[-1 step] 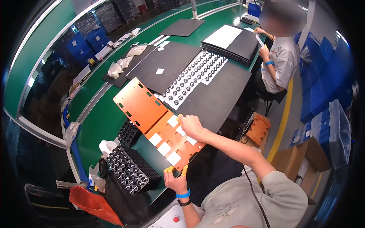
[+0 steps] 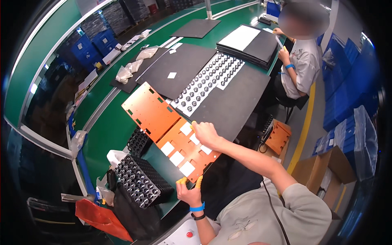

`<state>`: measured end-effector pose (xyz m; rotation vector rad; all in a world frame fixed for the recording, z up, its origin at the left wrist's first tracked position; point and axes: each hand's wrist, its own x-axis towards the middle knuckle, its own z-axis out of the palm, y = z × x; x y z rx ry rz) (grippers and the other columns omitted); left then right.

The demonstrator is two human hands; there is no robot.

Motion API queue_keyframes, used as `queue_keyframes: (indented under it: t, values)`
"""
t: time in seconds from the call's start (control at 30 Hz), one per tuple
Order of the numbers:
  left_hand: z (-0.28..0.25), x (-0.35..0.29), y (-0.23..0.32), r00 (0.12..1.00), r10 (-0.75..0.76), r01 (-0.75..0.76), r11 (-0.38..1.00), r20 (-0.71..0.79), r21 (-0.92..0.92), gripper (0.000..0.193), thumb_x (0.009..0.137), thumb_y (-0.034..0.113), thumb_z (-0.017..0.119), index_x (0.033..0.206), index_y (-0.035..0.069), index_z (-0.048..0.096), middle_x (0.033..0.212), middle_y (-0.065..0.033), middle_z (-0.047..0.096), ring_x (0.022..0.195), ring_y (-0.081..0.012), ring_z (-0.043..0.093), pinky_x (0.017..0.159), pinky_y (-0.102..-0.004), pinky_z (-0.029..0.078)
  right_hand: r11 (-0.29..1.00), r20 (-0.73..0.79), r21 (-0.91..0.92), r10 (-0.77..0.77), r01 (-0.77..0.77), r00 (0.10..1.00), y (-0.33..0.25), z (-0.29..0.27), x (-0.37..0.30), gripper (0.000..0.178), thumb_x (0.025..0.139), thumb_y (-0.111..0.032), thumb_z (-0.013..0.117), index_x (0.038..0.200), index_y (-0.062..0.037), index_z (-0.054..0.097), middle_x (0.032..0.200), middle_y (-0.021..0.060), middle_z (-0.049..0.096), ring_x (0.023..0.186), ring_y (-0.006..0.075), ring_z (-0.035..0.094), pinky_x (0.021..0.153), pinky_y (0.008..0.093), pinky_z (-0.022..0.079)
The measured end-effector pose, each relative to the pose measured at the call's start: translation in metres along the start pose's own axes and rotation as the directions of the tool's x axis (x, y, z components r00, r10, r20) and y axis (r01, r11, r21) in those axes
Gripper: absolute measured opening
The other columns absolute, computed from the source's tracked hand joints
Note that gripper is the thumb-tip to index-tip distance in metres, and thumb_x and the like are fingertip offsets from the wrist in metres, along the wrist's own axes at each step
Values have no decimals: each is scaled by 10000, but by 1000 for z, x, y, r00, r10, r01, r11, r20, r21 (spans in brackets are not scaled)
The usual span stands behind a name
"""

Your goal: The person places an orange tray into a machine, then removes it and places it on a workbench. They pick up small cylindrical components from a black tray and place them into slots on the orange tray. The person uses a yellow tool to press the components into place. They repeat this process for multiple components.

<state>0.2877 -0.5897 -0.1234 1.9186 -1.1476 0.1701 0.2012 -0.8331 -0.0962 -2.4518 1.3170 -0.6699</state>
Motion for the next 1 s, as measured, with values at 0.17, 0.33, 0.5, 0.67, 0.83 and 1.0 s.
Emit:
queue_keyframes:
  t: [0.17, 0.33, 0.5, 0.67, 0.83, 1.0]
  values:
    - [4, 3, 6, 1000, 9, -9, 1000, -16, 26, 525, 635, 397, 924, 879, 17, 657, 829, -107, 613, 757, -327, 632, 668, -421, 501, 1000, -42, 8, -15, 15, 999, 6, 1, 4, 154, 945, -147, 545, 936, 6, 563, 677, 196, 663, 653, 392, 680, 577, 500, 521]
    - [3, 1, 7, 999, 0, 1, 1000, -38, 9, 570, 609, 449, 921, 870, 12, 665, 830, -110, 609, 754, -336, 629, 650, -418, 495, 996, 0, -10, -89, 89, 996, 11, -4, 1, 143, 864, -125, 600, 910, 5, 560, 698, 214, 663, 669, 411, 672, 590, 515, 521]
    - [4, 1, 9, 997, 4, -3, 1000, -77, 6, 562, 604, 441, 924, 857, 13, 662, 814, -106, 601, 734, -334, 624, 629, -417, 489, 996, 33, 2, -94, 94, 995, 9, -7, 4, 139, 893, -130, 584, 882, 9, 578, 698, 234, 663, 707, 424, 682, 619, 525, 529]
    - [-1, 0, 9, 999, 0, 1, 1000, -47, 15, 555, 608, 432, 926, 854, 10, 662, 816, -101, 608, 728, -323, 629, 637, -413, 496, 998, 43, 61, 3, -5, 999, 7, -3, 2, 216, 958, -167, 533, 884, 28, 590, 737, 251, 676, 736, 443, 684, 648, 555, 522]
    - [-1, 1, 9, 1000, -22, 23, 999, -22, 28, 545, 613, 419, 929, 863, 14, 664, 823, -102, 617, 743, -317, 637, 657, -406, 505, 997, 65, 76, -12, 7, 998, 9, -5, 4, 177, 926, -161, 563, 923, 15, 580, 765, 255, 678, 764, 455, 679, 666, 564, 514]
    - [1, -1, 3, 1000, 15, -14, 999, -14, 49, 520, 685, 473, 892, 894, 46, 682, 871, -105, 637, 821, -319, 664, 708, -387, 516, 993, 125, 113, 6, -20, 992, 6, -14, 12, 185, 933, -206, 598, 931, -24, 627, 767, 211, 703, 755, 402, 711, 684, 537, 539]
